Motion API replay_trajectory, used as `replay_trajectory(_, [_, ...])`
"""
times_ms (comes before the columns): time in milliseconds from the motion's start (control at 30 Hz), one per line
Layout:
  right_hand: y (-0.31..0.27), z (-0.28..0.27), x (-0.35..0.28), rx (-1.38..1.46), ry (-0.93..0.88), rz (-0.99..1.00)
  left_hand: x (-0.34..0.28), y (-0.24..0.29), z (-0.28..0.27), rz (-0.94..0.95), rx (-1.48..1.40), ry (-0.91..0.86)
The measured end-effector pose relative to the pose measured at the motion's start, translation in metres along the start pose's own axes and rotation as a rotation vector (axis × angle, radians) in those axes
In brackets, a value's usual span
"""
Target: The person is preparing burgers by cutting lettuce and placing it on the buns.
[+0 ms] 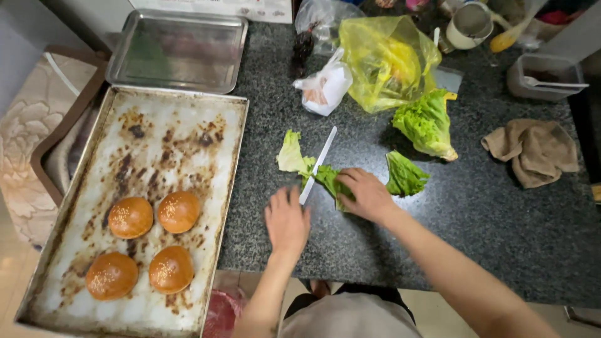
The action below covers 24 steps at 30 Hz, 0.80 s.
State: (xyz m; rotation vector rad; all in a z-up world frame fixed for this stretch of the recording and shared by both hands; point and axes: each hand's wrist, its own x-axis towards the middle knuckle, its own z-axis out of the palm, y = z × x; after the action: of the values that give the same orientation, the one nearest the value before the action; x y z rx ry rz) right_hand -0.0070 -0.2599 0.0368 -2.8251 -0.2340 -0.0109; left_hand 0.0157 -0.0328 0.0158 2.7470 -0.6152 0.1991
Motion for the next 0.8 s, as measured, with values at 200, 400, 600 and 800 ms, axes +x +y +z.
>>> replay_trajectory(200, [0.006,0.004,-0.004,-0.010,-0.006,-0.061,-0.041,-0.021,0.012,-0.050,0.165,0.074])
replay_trajectory(400, [0.014,0.016,-0.010,0.144,0.011,0.003,-0.074,-0.002,-0.013,-0.438,-0.233,-0.087])
replay_trajectory(600, [0.016,0.029,-0.019,0.200,0.179,-0.050,-0.101,0.043,-0.035,-0.409,-0.354,-0.472])
replay_trajectory(800, [0.025,0.033,-0.021,0.213,0.224,-0.111,-0.129,0.072,-0.023,-0.325,-0.169,-0.428])
